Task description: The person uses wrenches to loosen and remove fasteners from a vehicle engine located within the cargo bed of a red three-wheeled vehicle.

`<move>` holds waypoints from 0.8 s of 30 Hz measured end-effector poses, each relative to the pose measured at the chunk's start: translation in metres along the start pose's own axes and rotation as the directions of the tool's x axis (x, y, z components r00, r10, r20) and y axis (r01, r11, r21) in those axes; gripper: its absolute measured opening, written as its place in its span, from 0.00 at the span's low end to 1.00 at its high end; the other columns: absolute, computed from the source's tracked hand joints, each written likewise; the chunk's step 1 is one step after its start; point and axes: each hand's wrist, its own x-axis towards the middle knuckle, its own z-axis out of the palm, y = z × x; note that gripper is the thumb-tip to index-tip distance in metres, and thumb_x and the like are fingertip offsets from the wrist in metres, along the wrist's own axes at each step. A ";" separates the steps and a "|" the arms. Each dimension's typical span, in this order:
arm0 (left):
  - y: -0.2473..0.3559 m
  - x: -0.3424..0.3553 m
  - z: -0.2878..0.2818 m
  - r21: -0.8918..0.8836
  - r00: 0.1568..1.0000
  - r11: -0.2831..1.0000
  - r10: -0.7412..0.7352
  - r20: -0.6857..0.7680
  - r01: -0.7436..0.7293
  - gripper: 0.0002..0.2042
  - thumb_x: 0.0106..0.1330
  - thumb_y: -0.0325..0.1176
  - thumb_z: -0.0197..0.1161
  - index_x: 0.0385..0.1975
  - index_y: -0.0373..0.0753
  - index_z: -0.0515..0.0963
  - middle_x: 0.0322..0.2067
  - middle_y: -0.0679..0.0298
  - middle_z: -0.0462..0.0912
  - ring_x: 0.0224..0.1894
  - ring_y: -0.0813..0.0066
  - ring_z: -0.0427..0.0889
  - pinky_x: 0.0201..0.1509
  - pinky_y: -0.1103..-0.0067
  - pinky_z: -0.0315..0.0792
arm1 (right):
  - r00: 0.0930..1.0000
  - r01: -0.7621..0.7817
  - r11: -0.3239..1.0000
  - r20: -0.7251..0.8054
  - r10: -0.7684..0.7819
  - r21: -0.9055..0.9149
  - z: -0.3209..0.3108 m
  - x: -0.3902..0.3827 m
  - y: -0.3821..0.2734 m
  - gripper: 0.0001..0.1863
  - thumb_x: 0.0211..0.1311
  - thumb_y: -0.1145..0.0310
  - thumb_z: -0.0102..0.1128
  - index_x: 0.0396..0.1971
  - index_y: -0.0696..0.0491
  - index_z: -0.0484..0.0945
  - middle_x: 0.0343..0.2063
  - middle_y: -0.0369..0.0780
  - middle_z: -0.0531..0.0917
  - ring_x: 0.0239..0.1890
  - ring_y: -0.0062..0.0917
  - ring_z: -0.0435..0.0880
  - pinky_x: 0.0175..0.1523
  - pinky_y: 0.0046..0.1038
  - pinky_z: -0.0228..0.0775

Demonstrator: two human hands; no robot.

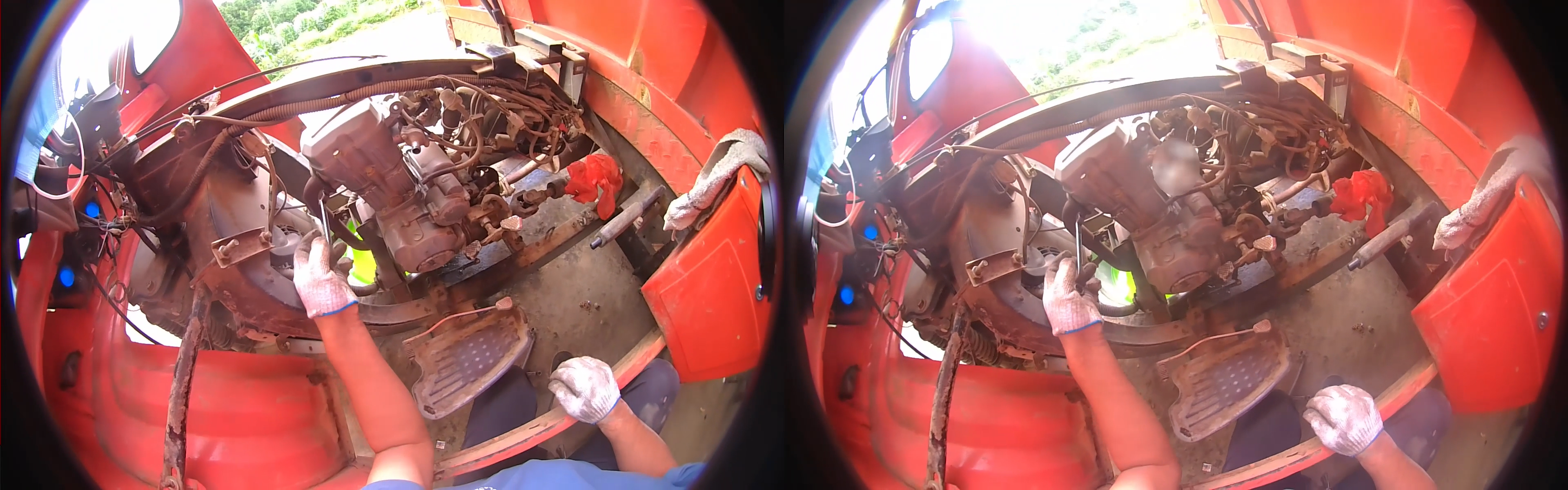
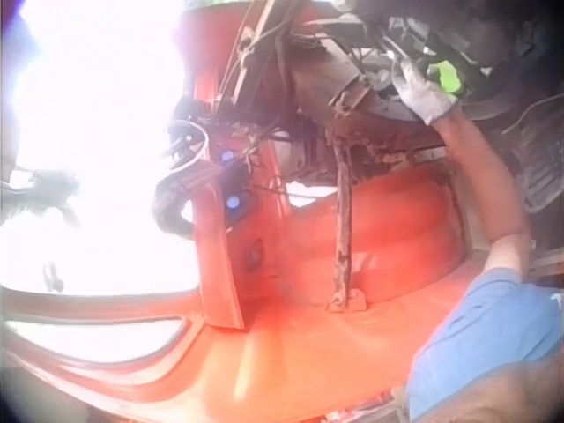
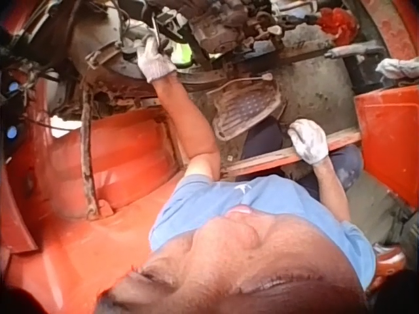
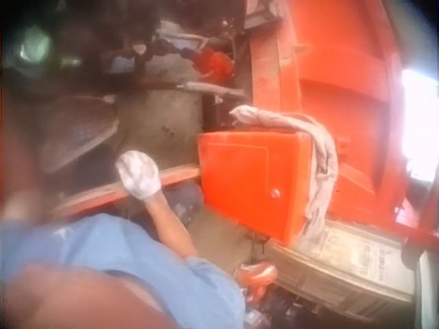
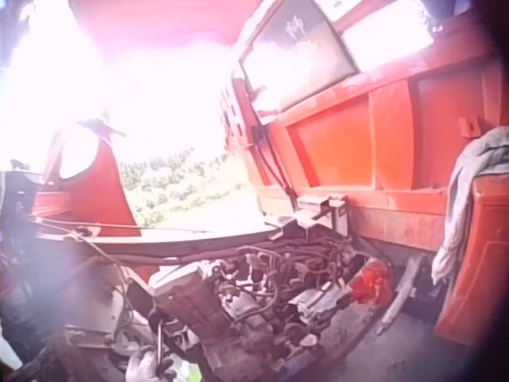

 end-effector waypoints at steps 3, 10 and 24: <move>-0.012 -0.017 0.015 -0.181 0.980 0.971 0.128 -0.151 -0.155 0.15 0.69 0.26 0.61 0.54 0.35 0.73 0.45 0.56 0.81 0.42 0.62 0.84 0.43 0.76 0.80 | 1.000 -0.005 1.000 -0.002 0.006 0.011 0.003 -0.004 0.002 0.05 0.49 0.70 0.68 0.27 0.49 0.82 0.30 0.35 0.85 0.33 0.31 0.85 0.39 0.34 0.77; -0.004 -0.008 0.034 -0.613 0.908 0.681 0.388 -0.160 -0.400 0.16 0.68 0.17 0.54 0.55 0.24 0.71 0.50 0.48 0.80 0.46 0.59 0.84 0.49 0.73 0.85 | 0.999 -0.006 1.000 0.053 0.004 0.026 0.003 -0.004 0.003 0.05 0.50 0.70 0.68 0.27 0.49 0.82 0.31 0.36 0.85 0.33 0.32 0.85 0.39 0.35 0.78; 0.004 0.108 0.038 0.561 0.984 0.822 0.163 -0.078 -0.092 0.15 0.73 0.41 0.55 0.45 0.36 0.81 0.28 0.61 0.83 0.20 0.72 0.78 0.23 0.72 0.73 | 0.997 -0.049 0.999 0.069 0.047 0.025 0.004 -0.004 0.006 0.05 0.50 0.69 0.69 0.27 0.50 0.82 0.28 0.37 0.84 0.31 0.33 0.84 0.38 0.35 0.76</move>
